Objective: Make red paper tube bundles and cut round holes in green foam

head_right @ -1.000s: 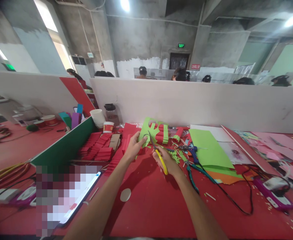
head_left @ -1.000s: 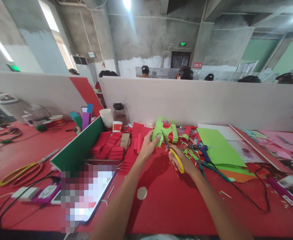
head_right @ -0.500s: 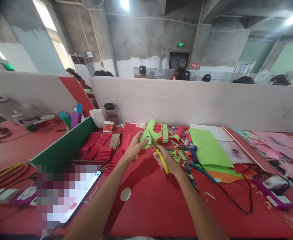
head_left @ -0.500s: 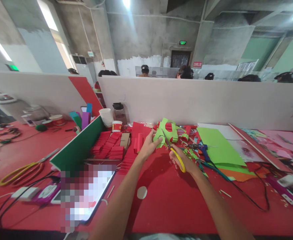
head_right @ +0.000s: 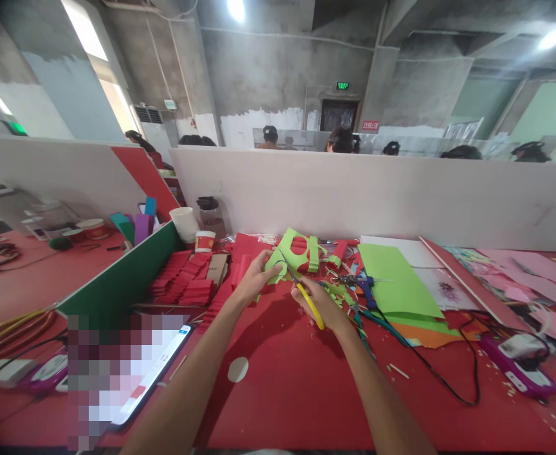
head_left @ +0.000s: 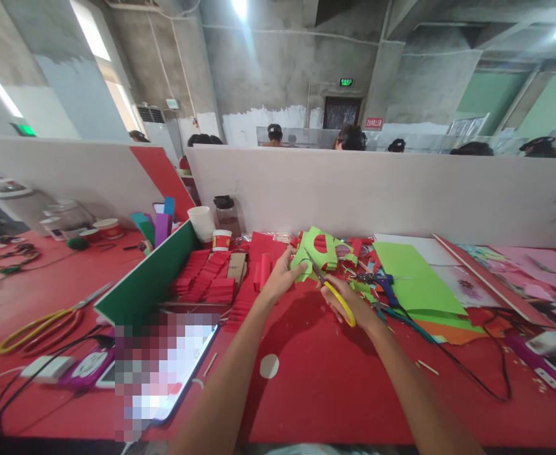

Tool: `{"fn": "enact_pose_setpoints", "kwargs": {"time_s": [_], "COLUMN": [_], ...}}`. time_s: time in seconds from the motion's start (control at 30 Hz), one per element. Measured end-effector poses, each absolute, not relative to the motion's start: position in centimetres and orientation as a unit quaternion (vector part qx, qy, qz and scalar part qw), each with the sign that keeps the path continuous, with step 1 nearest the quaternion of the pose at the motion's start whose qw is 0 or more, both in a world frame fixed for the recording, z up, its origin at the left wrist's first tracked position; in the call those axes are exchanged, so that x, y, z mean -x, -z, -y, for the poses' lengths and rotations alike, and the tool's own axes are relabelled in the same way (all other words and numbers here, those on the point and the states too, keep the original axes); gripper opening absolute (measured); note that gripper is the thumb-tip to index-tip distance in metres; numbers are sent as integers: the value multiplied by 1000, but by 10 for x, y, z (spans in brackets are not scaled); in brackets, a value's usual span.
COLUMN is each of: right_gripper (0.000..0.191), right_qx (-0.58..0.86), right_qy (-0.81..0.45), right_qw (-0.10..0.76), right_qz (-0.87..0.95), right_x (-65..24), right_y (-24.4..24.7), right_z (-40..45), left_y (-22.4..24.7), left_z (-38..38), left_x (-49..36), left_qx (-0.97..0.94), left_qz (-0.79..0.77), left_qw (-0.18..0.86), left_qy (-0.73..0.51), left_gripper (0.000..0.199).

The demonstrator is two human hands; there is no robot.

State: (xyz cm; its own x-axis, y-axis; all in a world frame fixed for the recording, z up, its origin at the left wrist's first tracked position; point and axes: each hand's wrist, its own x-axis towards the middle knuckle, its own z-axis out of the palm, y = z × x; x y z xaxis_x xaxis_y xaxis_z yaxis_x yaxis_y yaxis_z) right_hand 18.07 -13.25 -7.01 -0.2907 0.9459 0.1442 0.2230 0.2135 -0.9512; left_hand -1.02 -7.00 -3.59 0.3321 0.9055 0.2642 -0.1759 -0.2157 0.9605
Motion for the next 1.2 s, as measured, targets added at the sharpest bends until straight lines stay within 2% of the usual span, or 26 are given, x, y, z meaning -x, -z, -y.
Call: {"fn": "enact_pose_setpoints", "kwargs": {"time_s": [0.27,0.5,0.7,0.9,1.2], "right_gripper": [33,42,43,42,40], "right_qx": [436,420,417,430,421], "right_qy": [-453,-454,-436,-412,-442], "right_qw": [418,467,507,519,495], "right_qz": [656,632,616,613,618], "right_x": [-180,-176,-164,-155,-149], "right_y": [72,69,67,77,80], "right_z": [131,134,138,137,137], "left_y": [37,39,47,51,47], "left_z": [69,74,82,80,82], "left_x": [12,11,-4,-17,-17], "left_qx": [-600,-541,-510,-516,-524], "left_qz": [-306,-270,-233,-241,-333], "left_qw": [565,655,693,629,533], "left_qy": [-477,-453,-453,-529,-575], "left_gripper": [46,56,41,38,44]}}
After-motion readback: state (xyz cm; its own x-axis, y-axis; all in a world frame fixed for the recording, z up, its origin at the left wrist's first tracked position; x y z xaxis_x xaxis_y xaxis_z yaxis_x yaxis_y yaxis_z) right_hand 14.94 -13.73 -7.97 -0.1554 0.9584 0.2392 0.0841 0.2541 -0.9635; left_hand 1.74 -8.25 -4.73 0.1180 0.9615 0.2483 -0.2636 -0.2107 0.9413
